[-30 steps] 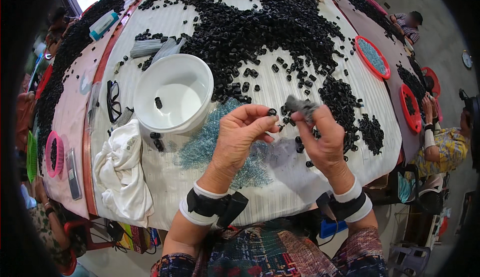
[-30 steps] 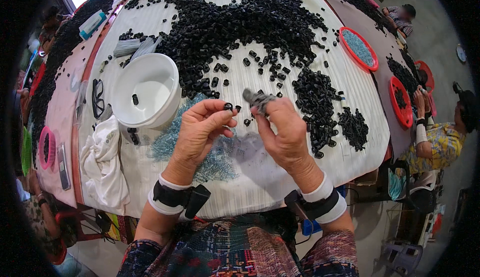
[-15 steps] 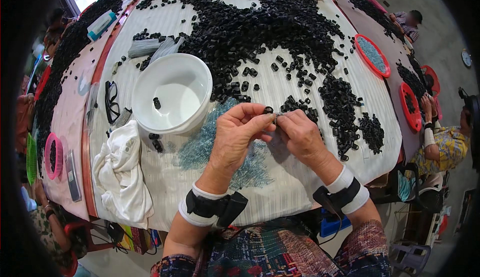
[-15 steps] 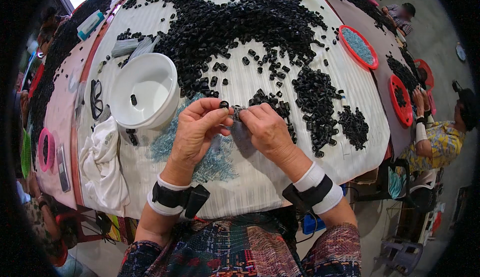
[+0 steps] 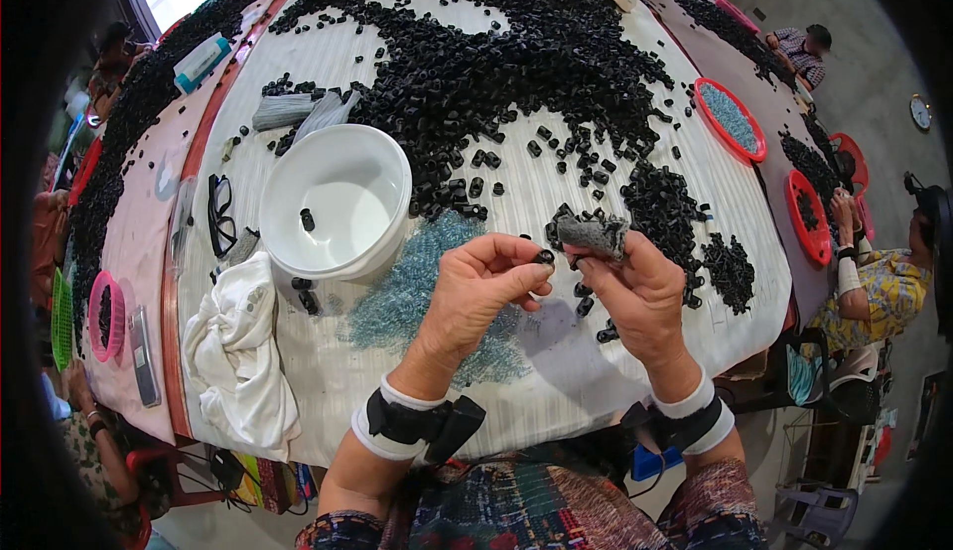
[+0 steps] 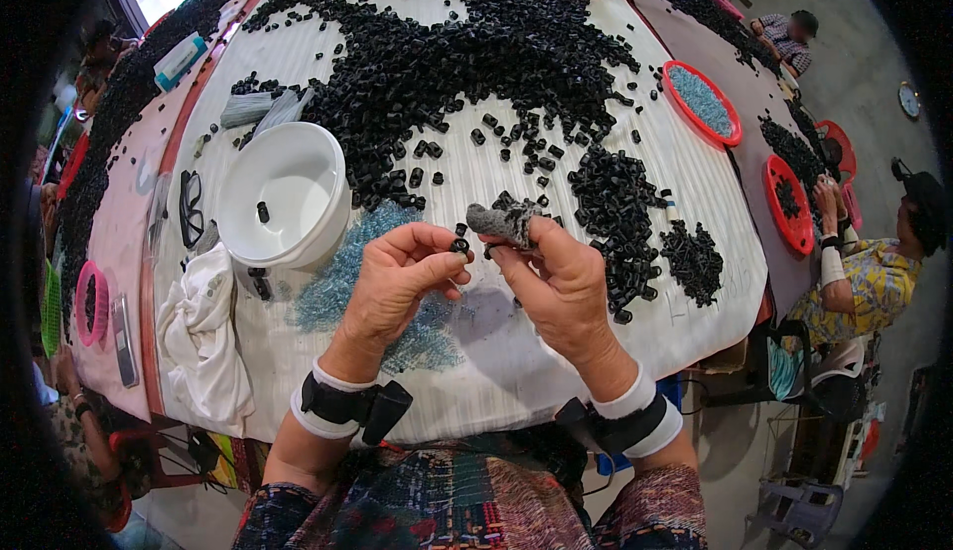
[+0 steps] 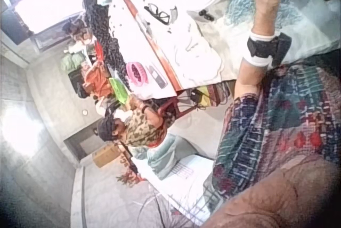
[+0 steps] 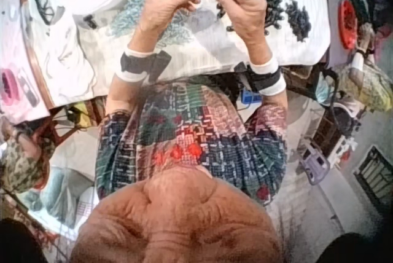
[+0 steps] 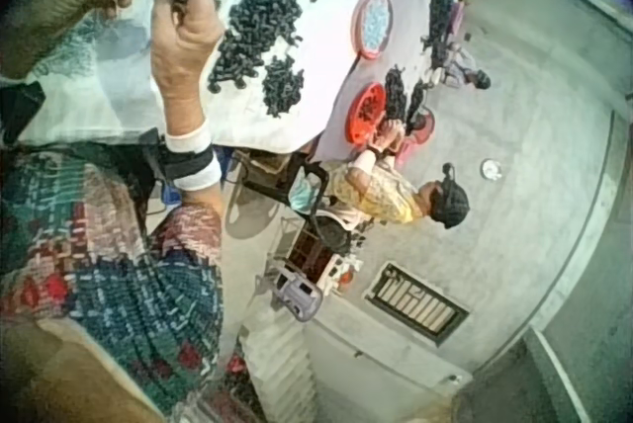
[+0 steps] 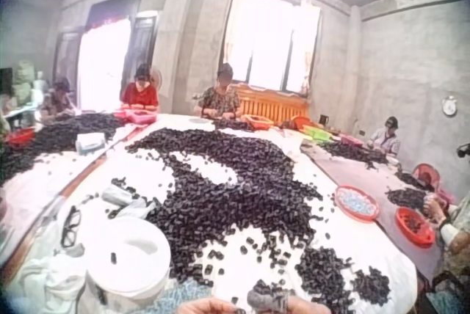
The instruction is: Assembling small plastic components for shoe manufacturing.
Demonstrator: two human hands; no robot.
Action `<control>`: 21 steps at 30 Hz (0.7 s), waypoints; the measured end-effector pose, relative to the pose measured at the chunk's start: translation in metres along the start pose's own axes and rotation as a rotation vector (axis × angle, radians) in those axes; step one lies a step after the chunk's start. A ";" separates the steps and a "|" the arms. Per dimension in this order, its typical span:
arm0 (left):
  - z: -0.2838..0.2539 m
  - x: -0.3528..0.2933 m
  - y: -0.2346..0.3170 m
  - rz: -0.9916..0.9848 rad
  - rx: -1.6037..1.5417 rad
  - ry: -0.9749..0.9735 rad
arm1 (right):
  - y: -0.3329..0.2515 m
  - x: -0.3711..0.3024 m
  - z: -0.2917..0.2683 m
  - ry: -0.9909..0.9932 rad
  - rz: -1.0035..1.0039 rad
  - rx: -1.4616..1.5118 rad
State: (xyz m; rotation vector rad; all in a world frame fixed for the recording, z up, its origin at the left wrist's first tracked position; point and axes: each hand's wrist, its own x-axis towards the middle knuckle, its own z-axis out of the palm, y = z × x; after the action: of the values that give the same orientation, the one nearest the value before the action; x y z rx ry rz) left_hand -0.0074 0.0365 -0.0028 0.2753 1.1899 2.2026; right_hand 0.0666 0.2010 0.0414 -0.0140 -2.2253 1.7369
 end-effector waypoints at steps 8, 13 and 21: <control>0.003 -0.001 -0.002 0.049 0.079 -0.012 | -0.001 0.005 0.011 0.094 -0.203 -0.246; 0.006 -0.004 0.002 0.049 0.132 0.014 | 0.005 0.007 0.014 0.102 -0.271 -0.352; 0.008 -0.004 0.002 0.047 0.166 0.030 | 0.011 0.008 0.018 0.145 -0.319 -0.288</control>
State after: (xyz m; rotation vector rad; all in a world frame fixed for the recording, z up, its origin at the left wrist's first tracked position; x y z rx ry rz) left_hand -0.0016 0.0388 0.0035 0.3427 1.3981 2.1576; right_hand 0.0521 0.1890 0.0288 0.1373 -2.2084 1.2049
